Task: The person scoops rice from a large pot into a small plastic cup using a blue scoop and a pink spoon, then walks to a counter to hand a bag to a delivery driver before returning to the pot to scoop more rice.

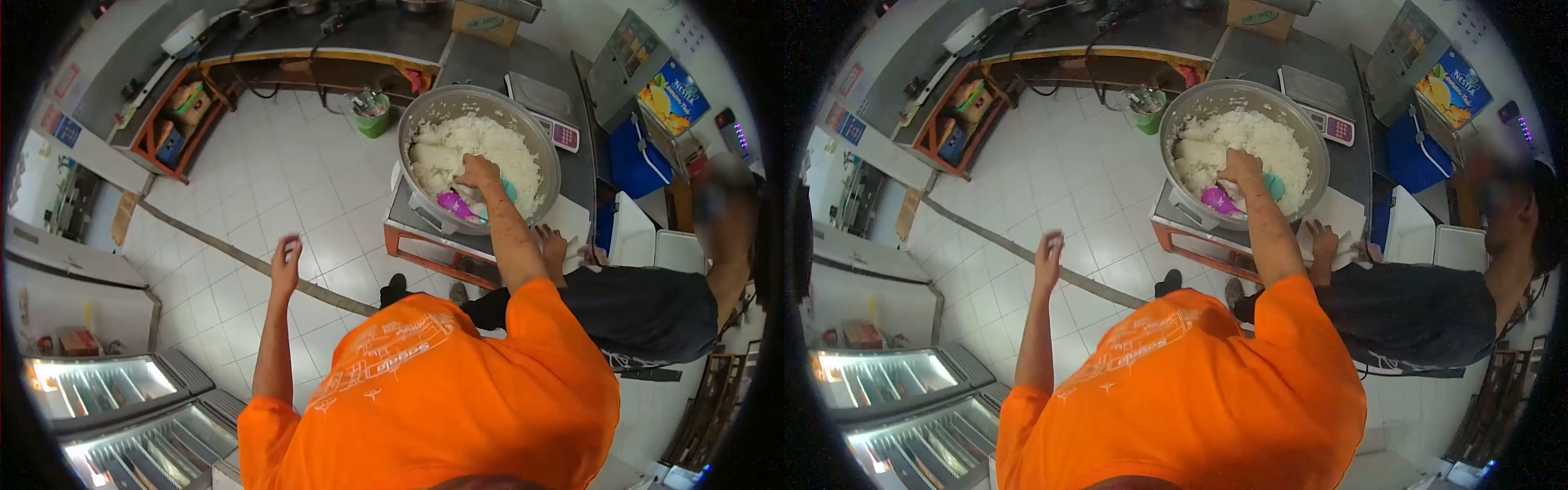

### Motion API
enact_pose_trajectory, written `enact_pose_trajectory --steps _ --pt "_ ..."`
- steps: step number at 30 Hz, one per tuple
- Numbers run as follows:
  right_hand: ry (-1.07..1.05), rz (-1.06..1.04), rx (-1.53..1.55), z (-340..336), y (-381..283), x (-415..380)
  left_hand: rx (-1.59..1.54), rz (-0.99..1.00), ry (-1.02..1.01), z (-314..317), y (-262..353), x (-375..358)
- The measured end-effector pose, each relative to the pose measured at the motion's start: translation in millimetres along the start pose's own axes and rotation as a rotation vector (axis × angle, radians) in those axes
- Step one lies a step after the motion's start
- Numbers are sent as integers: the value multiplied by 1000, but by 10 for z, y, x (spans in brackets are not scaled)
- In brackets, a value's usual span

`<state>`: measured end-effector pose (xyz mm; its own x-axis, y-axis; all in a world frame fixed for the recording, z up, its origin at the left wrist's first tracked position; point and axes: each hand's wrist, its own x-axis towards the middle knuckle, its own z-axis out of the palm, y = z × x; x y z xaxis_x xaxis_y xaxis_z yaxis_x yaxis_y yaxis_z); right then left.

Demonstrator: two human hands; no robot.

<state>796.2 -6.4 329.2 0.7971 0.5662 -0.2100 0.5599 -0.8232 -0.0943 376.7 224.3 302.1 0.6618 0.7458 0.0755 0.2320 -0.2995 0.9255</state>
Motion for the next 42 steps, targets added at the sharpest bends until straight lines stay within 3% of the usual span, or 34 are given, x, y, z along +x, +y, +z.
enact_pose_trajectory --steps 1,3,4,5,6,7,8,9,10,12,14,16,18,25,29,31,32,34,35,37,40,42 --pt "-5 18 0 -82 61 66 -97 44 -32 197 235 314" --pt "62 70 478 -288 176 217 -182 68 -168 635 639 865" --pt "76 90 486 -435 141 260 -269 121 -263 906 786 1103" --pt "79 -60 768 -536 38 209 -353 106 -375 1153 999 1258" --pt "82 -205 1047 -598 -85 102 -561 -41 -521 1384 1220 1369" --pt "13 -252 1119 -707 -289 -1 -770 -205 -663 1563 1344 1438" --pt "-54 -305 1186 -797 -481 -61 -773 -222 -694 1665 1336 1500" --pt "-42 -275 1187 -796 -568 -106 -966 -409 -917 1764 1320 1592" --pt "88 -310 1197 -793 -640 -135 -1146 -604 -1139 1860 1296 1714" --pt "233 -308 1209 -866 -560 -115 -1223 -625 -1212 1897 1099 1884" --pt "-105 120 437 -934 -208 -238 -1374 -711 -1062 1770 1014 1972" --pt "-294 191 -38 -330 -4 -358 -1390 -745 -955 1602 769 2104" --pt "-292 187 -114 186 45 -425 -1355 -759 -815 1448 523 2266" --pt "-345 126 -295 356 -111 -410 -1305 -832 -600 1183 293 2883" --pt "-296 34 -363 378 -90 -385 -1257 -724 -741 1401 284 3166" --pt "-578 138 -102 207 -122 -334 -1227 -696 -746 1551 342 3247" --pt "-587 147 -102 92 -143 -372 -1196 -653 -749 1631 387 3264" --pt "-323 185 95 -190 -152 -436 -1208 -650 -730 1773 428 3260" --pt "-333 188 94 -308 -165 -415 -1187 -603 -713 1835 427 3235" --pt "10 356 -234 -456 -134 -247 -1133 -486 -689 1912 420 3157" --pt "-76 479 -321 -47 -62 136 -1161 -489 -691 2023 339 3040" --pt "-111 375 -360 523 -16 204 -1171 -515 -686 2023 323 2932"
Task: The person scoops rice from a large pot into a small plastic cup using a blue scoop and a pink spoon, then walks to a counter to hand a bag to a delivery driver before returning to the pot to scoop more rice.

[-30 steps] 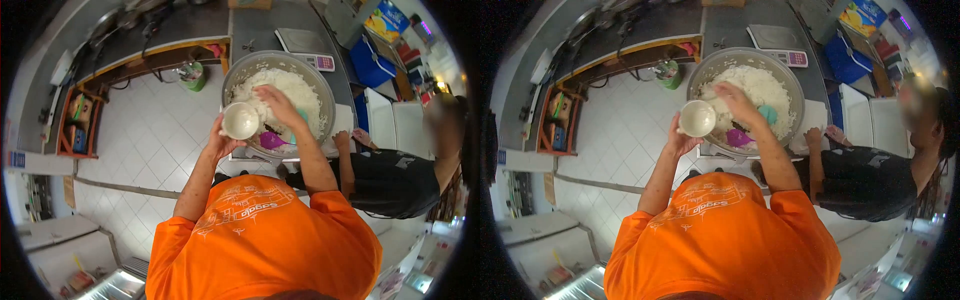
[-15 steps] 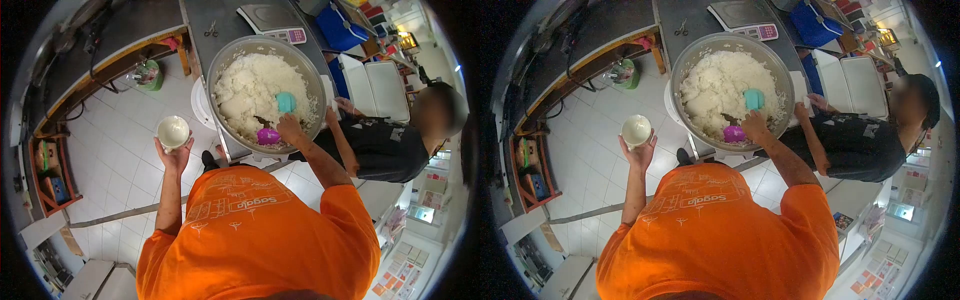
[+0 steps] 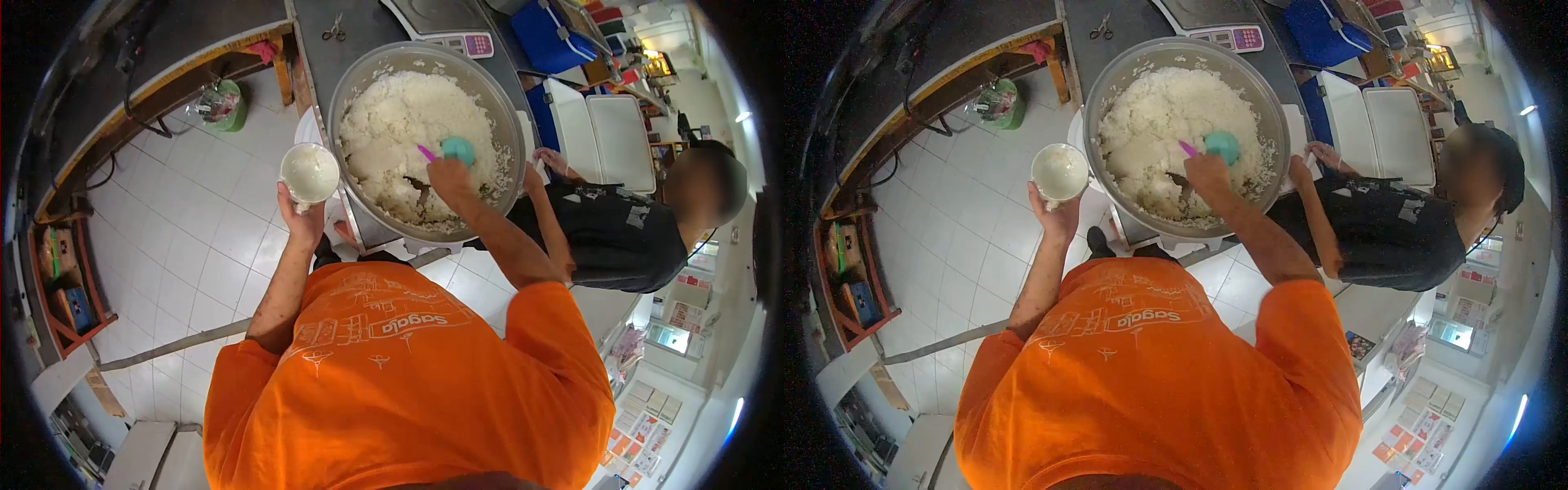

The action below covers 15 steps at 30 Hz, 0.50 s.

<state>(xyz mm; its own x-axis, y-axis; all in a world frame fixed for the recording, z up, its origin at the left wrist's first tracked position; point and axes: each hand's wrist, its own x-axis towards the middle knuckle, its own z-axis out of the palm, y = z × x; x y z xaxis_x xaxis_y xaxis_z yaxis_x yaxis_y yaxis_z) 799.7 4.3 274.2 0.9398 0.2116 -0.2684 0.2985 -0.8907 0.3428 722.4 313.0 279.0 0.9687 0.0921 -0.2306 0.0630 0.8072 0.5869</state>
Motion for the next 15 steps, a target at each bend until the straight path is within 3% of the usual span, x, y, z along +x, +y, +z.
enact_pose_trajectory --steps 2,4,6,8,10,12,14,15 --pt "18 -103 -48 25 134 157 -16 7 -2 44 -20 -13" --pt "-128 -127 37 -318 451 159 46 52 114 32 -48 -146" --pt "-50 -122 -29 -578 411 75 65 78 120 -25 -68 -173" --pt "164 -117 5 -650 186 -58 93 86 136 -133 -104 -239" --pt "-70 -247 -66 -45 -100 -46 67 88 149 -186 -143 -235" --pt "-50 -285 3 -18 -157 -110 75 131 148 -130 -151 -229" --pt "-31 -361 65 -267 -86 38 79 194 179 -72 -122 -203" --pt "-1 -282 57 -648 50 71 83 208 224 -29 -75 -223"
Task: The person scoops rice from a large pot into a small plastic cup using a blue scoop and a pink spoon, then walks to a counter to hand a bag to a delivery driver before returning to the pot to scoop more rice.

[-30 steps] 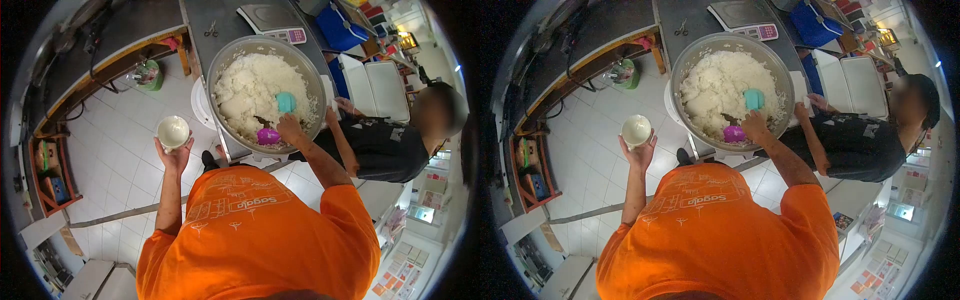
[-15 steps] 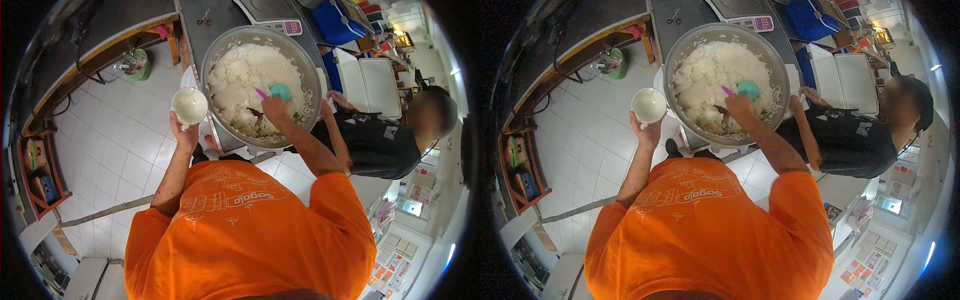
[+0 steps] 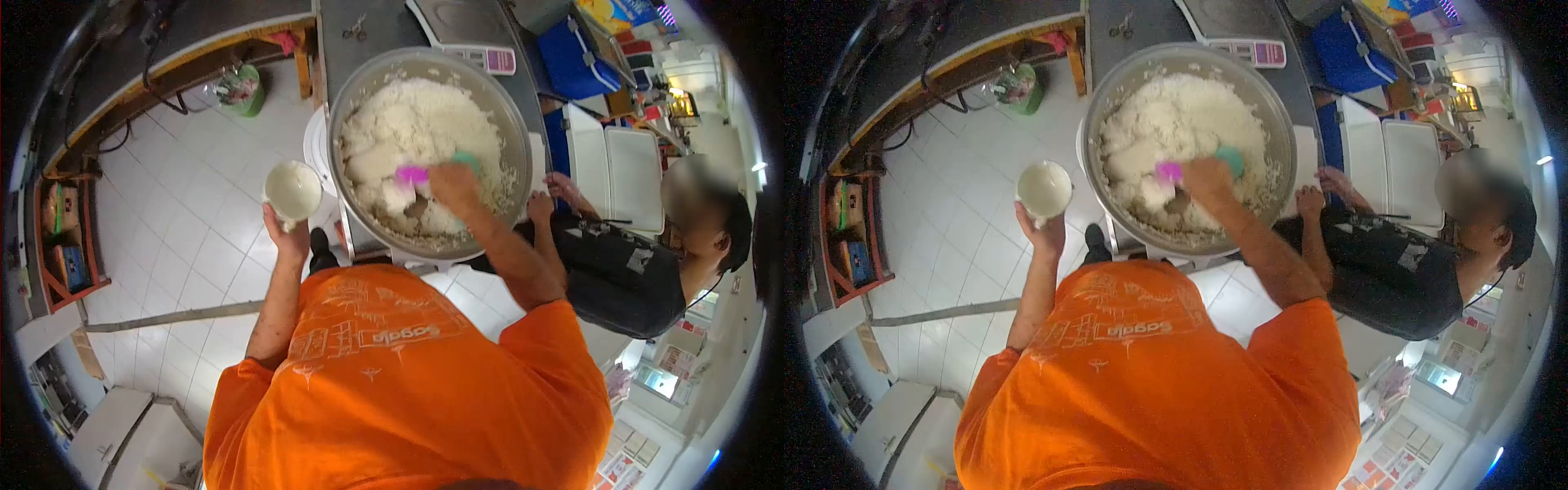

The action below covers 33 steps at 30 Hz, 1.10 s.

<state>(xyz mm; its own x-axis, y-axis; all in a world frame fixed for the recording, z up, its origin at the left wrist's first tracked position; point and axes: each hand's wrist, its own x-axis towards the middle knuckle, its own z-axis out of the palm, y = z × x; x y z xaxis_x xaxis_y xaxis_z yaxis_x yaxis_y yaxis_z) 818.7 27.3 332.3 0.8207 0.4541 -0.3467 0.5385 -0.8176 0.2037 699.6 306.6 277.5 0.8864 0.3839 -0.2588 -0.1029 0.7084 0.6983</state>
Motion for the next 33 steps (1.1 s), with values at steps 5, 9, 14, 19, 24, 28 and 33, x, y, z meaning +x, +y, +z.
enact_pose_trajectory --steps 5,9,14,19,24,28,33 --pt "13 107 -65 576 222 55 -23 -41 -11 -44 -75 -72" --pt "-71 -57 2 118 444 -74 97 68 -21 -21 -165 -76" --pt "29 103 -131 183 777 366 491 428 -77 406 -409 -121" --pt "-175 -63 -183 53 680 425 698 628 -255 635 -712 -84" --pt "-332 -77 -108 187 620 376 656 682 -198 638 -721 -85" --pt "-421 -59 20 462 279 101 689 752 -199 654 -725 -79" --pt "-410 -106 282 672 112 -340 704 750 -204 661 -693 -97"
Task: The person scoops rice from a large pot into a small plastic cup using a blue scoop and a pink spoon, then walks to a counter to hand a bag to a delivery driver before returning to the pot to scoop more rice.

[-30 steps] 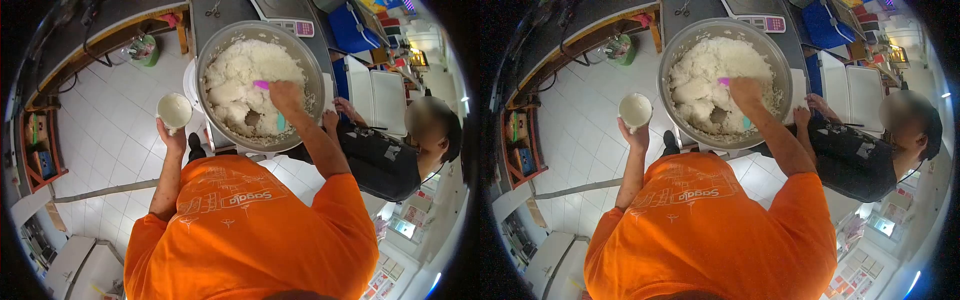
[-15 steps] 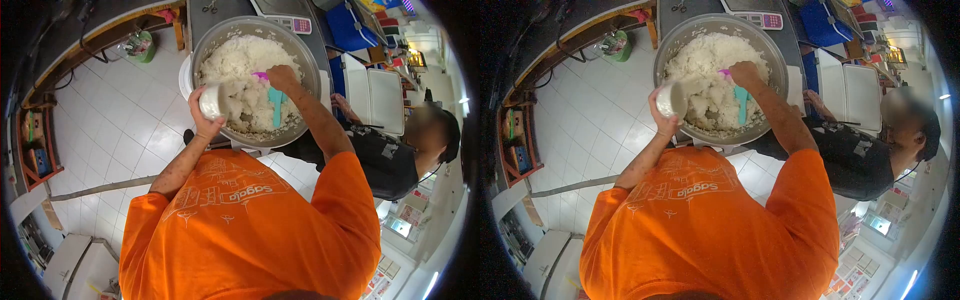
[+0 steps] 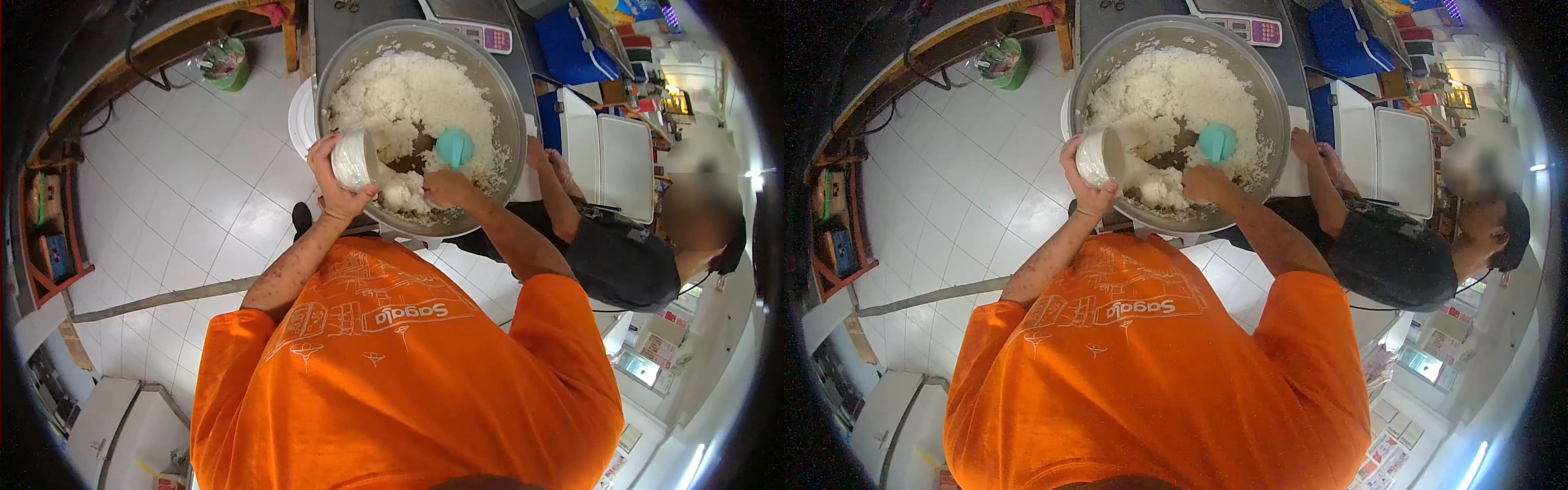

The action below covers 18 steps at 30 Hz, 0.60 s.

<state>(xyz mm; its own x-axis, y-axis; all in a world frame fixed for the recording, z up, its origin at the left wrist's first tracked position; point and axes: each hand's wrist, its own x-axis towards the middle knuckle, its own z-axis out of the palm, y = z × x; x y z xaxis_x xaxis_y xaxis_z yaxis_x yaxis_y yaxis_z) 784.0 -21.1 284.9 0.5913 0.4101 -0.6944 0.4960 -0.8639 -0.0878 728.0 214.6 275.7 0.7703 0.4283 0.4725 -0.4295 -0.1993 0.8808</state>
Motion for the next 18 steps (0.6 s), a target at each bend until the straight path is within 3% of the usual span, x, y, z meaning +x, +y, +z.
enact_pose_trajectory --steps 7,11,13,18 --pt "-48 -21 559 258 96 -27 16 -2 -13 -19 -54 20" --pt "-14 -94 655 268 46 38 -47 -46 -29 -29 -94 32" --pt "-93 57 916 86 -63 -53 -100 -74 -15 -23 -112 37" --pt "-171 12 1083 199 19 72 -152 -102 -49 -17 -117 22"
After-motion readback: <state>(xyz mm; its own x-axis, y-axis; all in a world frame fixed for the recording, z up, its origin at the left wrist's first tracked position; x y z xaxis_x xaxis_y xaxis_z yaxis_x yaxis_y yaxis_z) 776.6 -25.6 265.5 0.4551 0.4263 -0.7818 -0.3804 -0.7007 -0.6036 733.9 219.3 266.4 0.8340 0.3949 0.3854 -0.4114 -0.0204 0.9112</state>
